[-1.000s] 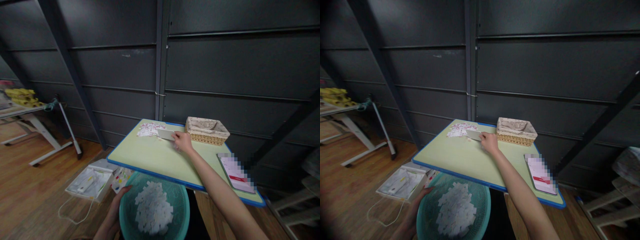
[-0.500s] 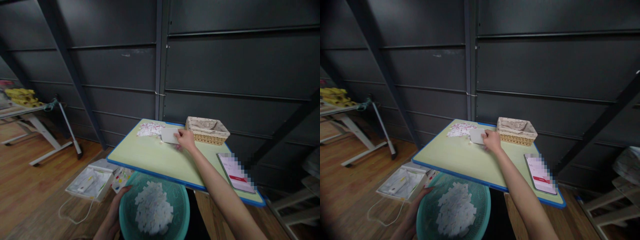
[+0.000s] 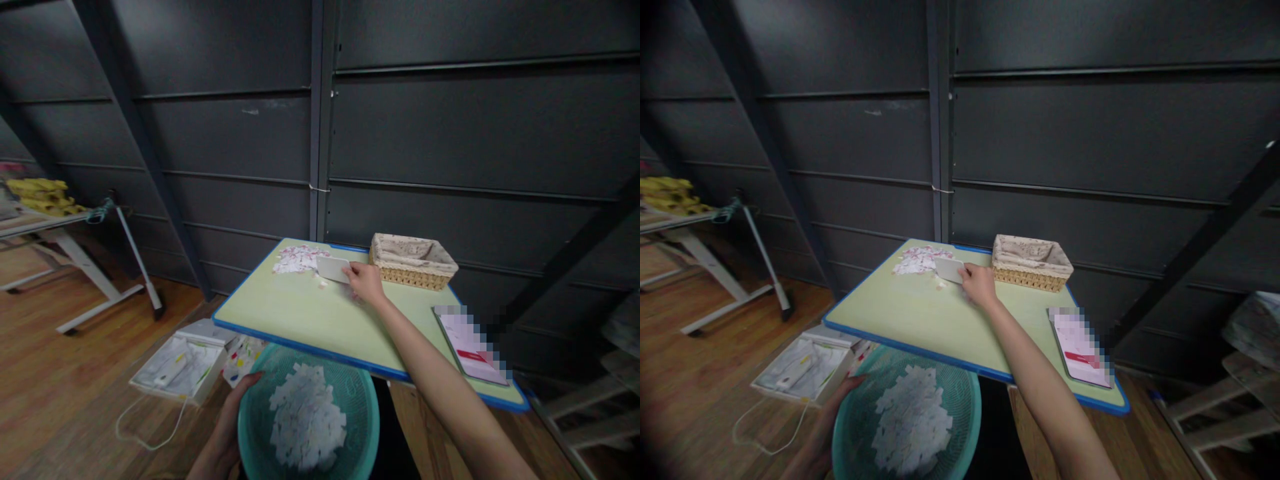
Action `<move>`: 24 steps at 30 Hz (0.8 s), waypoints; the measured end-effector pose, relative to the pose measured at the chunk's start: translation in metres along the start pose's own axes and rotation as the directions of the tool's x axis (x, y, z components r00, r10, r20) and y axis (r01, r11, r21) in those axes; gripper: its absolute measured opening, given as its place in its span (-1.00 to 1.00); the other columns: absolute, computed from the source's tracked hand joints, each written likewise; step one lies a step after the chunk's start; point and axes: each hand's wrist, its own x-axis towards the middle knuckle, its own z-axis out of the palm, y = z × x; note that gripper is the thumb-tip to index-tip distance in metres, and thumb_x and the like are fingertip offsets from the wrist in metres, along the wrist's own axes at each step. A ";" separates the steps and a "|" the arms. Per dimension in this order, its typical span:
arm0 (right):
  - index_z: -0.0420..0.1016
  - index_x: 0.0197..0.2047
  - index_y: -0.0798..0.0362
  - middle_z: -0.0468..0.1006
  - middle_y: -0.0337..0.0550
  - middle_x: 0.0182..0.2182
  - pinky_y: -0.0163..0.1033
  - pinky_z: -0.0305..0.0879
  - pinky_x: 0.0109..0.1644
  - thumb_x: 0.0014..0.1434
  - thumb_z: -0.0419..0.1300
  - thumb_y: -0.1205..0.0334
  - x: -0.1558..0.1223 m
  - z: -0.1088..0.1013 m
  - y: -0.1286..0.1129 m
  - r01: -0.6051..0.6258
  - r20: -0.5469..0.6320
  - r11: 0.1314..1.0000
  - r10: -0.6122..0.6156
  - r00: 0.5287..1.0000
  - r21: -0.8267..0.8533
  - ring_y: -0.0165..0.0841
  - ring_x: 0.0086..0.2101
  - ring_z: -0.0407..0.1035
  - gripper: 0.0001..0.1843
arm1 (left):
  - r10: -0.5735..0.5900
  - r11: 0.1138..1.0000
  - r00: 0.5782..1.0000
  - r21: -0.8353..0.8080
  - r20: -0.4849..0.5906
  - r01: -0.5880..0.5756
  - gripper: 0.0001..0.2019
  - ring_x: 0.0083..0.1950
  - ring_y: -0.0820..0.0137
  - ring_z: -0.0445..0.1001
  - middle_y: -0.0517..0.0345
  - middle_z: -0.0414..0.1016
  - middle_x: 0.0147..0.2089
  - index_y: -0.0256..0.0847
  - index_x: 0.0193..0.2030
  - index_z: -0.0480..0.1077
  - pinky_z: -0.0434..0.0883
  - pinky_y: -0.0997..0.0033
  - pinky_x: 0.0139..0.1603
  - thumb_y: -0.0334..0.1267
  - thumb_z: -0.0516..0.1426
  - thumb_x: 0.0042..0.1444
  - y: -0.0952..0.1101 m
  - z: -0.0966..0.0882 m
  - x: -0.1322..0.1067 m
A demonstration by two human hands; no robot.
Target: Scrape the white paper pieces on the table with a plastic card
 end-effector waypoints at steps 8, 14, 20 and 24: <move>0.54 -0.47 0.08 0.53 -0.17 -0.56 -0.32 -0.06 -0.44 0.19 0.06 0.12 0.000 -0.006 -0.003 -0.003 -0.045 1.000 0.004 0.999 0.030 -0.39 -0.55 0.28 -0.66 | 0.014 0.999 1.000 0.045 0.015 -0.015 -0.39 -0.36 0.04 0.62 -0.01 0.66 -0.44 -0.46 0.22 0.22 0.52 0.07 -0.22 -0.31 0.19 0.01 -0.001 -0.003 0.001; 0.54 -0.46 0.07 0.57 -0.12 -0.51 -0.31 -0.05 -0.42 0.19 0.04 0.14 -0.001 -0.001 -0.003 0.033 0.029 0.998 -0.032 0.999 -0.054 -0.36 -0.51 0.32 -0.67 | -0.013 0.999 1.000 0.044 -0.011 0.013 -0.36 -0.44 0.07 0.61 0.02 0.64 -0.50 -0.44 0.24 0.20 0.53 0.12 -0.33 -0.31 0.20 -0.01 -0.001 -0.008 0.007; 0.56 -0.42 0.07 0.59 -0.11 -0.47 -0.29 -0.02 -0.41 0.13 0.08 0.15 0.001 -0.013 -0.004 -0.016 -0.055 0.987 0.007 0.998 -0.162 -0.34 -0.49 0.33 -0.73 | -0.042 0.999 0.999 0.001 0.008 0.042 -0.37 -0.39 0.02 0.62 0.00 0.65 -0.47 -0.40 0.23 0.21 0.52 0.00 -0.25 -0.31 0.19 -0.01 0.001 -0.003 0.004; 0.58 -0.39 0.07 0.59 -0.11 -0.48 -0.30 0.00 -0.40 0.15 0.06 0.14 0.000 -0.012 -0.004 -0.013 -0.064 0.993 0.006 0.998 -0.120 -0.34 -0.50 0.33 -0.70 | -0.009 1.000 1.000 0.010 -0.001 0.009 -0.38 -0.40 0.06 0.62 0.01 0.65 -0.48 -0.41 0.22 0.21 0.53 0.06 -0.28 -0.32 0.20 -0.01 -0.001 -0.005 0.007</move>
